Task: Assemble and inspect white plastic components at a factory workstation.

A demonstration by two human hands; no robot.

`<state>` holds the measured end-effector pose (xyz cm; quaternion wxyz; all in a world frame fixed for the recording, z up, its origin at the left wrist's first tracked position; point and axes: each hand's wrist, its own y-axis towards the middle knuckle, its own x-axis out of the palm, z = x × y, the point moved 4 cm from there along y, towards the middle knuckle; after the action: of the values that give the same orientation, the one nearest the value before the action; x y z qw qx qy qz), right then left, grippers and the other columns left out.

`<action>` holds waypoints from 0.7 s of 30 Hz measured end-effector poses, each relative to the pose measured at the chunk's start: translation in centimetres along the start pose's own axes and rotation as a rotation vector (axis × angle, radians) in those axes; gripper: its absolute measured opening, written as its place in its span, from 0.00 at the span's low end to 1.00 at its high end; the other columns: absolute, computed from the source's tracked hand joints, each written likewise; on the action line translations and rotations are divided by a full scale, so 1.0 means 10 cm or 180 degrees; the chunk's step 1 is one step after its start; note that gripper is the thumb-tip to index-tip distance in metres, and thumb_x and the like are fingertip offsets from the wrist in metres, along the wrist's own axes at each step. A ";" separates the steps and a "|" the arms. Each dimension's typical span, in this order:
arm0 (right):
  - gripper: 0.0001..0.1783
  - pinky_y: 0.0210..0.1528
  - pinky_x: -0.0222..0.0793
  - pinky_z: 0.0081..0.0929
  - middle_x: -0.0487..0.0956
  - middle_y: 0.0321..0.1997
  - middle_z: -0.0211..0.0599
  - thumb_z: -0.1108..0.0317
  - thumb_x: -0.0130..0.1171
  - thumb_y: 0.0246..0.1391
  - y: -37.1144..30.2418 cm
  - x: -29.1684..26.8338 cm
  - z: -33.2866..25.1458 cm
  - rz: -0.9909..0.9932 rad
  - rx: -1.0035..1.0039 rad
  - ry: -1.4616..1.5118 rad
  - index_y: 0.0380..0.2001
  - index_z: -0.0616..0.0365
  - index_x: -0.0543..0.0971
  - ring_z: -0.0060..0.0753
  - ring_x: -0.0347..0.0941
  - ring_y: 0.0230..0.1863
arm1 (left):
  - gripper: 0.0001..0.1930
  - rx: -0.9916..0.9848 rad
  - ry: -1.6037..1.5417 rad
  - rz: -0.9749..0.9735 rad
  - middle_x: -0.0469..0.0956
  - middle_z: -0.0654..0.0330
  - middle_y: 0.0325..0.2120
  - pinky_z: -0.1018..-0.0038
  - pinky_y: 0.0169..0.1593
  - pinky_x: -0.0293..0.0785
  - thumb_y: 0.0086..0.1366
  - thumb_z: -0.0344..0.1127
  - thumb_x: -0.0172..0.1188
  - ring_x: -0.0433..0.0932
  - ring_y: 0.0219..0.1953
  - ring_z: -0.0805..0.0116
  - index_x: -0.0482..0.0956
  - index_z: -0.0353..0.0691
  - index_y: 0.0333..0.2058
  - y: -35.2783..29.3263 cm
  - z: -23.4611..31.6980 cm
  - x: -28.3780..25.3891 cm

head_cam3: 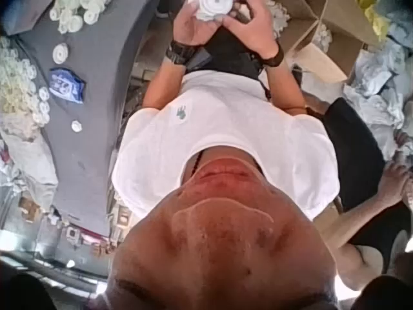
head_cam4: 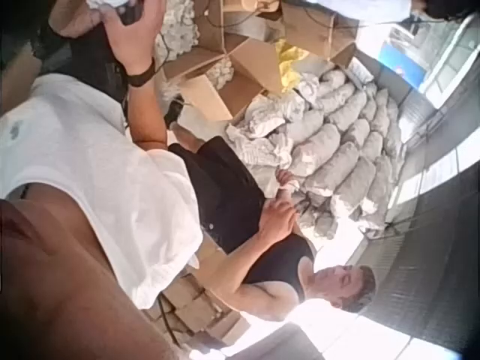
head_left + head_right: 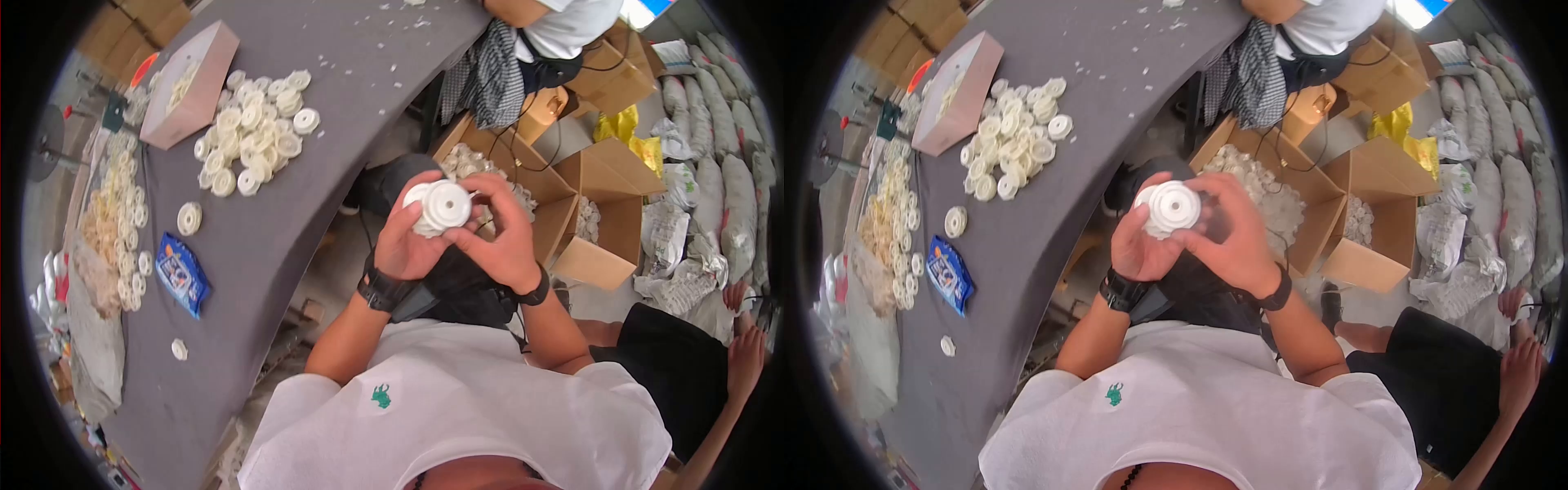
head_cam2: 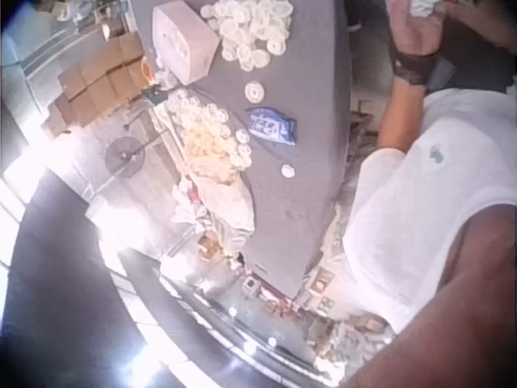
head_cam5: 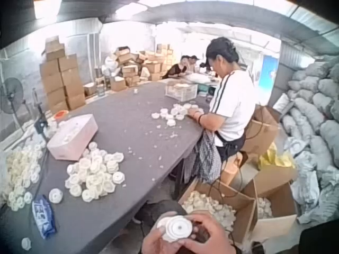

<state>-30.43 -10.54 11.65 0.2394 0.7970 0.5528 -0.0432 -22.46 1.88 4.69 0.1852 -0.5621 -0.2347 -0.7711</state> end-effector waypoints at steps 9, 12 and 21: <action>0.35 0.62 0.66 0.36 0.72 0.58 0.45 0.68 0.75 0.47 -0.13 0.16 -0.06 -0.0070 -0.0320 0.0183 0.59 0.59 0.74 0.42 0.70 0.58 | 0.29 0.0168 0.0142 -0.0213 0.71 0.42 0.61 0.44 0.64 0.75 0.72 0.40 0.56 0.75 0.62 0.41 0.61 0.40 0.67 -0.17 -0.03 -0.01; 0.33 0.63 0.65 0.37 0.71 0.58 0.45 0.68 0.73 0.48 -0.18 0.13 -0.06 0.0077 -0.0344 0.0247 0.58 0.60 0.74 0.43 0.70 0.59 | 0.26 0.0129 0.0201 0.0017 0.74 0.48 0.57 0.52 0.61 0.80 0.71 0.34 0.59 0.78 0.59 0.49 0.64 0.39 0.65 -0.21 -0.03 0.04; 0.38 0.67 0.63 0.38 0.68 0.63 0.46 0.80 0.68 0.47 -0.21 0.13 0.05 0.0092 -0.0351 0.0713 0.62 0.59 0.65 0.39 0.68 0.63 | 0.24 0.0499 0.0813 0.0154 0.76 0.56 0.53 0.68 0.57 0.77 0.66 0.26 0.62 0.77 0.55 0.66 0.70 0.37 0.60 -0.21 0.05 0.08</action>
<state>-31.69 -9.06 10.04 0.2203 0.7903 0.5661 0.0800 -23.48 3.81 5.25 0.2754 -0.4487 -0.2551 -0.8110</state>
